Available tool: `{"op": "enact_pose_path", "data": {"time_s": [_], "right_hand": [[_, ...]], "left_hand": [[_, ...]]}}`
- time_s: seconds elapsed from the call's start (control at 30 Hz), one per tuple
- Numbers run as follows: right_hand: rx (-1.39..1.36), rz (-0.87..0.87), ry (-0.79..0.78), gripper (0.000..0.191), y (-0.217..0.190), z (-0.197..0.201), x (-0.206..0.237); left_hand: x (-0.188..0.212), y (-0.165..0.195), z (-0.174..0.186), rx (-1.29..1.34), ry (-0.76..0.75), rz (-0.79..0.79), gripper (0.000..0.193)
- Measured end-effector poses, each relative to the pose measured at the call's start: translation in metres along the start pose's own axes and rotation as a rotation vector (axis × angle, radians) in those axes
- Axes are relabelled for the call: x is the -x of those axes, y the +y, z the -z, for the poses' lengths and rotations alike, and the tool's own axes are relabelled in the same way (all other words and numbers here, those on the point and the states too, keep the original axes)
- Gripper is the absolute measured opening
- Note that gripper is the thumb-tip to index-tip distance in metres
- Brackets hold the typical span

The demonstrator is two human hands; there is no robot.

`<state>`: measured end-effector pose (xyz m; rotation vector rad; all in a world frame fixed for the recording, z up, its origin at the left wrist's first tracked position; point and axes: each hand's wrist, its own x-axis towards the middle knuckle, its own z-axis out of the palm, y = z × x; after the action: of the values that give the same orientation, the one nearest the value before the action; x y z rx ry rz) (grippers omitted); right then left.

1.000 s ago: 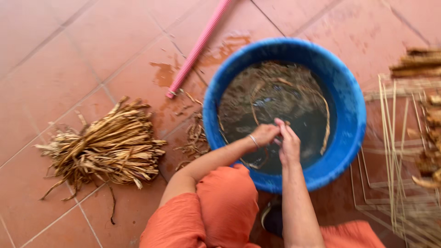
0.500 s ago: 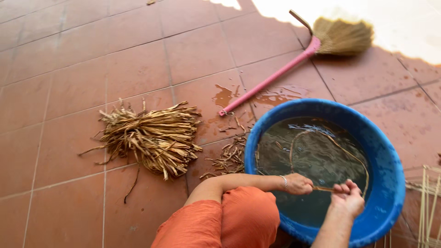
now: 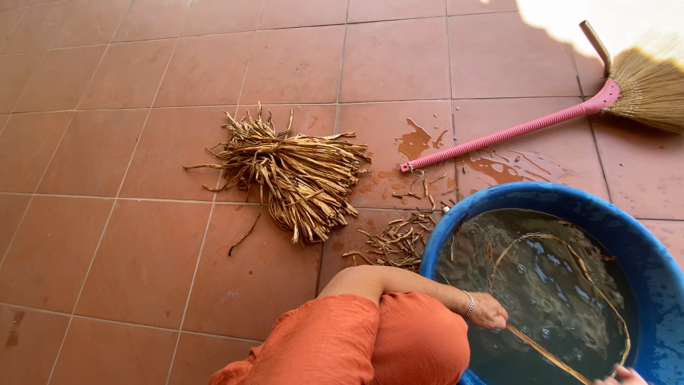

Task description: The person sits on a tiled floor and repeatedly dips bundles of dried plant fibers into a blue basin of water. They pull the fibers apart by hand, separate strands, and place the processed material onto a wire rack to dry.

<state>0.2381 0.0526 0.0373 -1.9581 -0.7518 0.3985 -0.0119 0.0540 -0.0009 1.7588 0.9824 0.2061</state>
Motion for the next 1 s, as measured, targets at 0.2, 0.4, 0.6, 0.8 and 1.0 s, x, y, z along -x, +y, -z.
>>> {"op": "enact_pose_path", "data": {"time_s": [0.2, 0.4, 0.6, 0.8, 1.0], "right_hand": [[-0.223, -0.002, -0.714, 0.021, 0.019, -0.052, 0.094], [-0.346, -0.445, -0.829, 0.029, 0.029, -0.072, 0.108], [-0.130, -0.026, -0.735, 0.028, 0.030, -0.072, 0.112], [0.267, 0.535, -0.405, 0.022, 0.033, -0.057, 0.093], [0.401, 0.426, -0.252, 0.022, 0.051, -0.029, 0.048]], "left_hand": [[-0.008, -0.002, 0.015, -0.100, 0.214, 0.039, 0.047], [-0.008, -0.002, 0.015, -0.070, 0.161, 0.079, 0.052], [-0.010, -0.017, 0.011, -0.607, 0.082, -0.396, 0.036], [-0.021, -0.049, 0.013, -0.481, -0.012, -0.194, 0.025], [-0.021, -0.068, 0.014, -0.197, 0.039, -0.050, 0.031]]}}
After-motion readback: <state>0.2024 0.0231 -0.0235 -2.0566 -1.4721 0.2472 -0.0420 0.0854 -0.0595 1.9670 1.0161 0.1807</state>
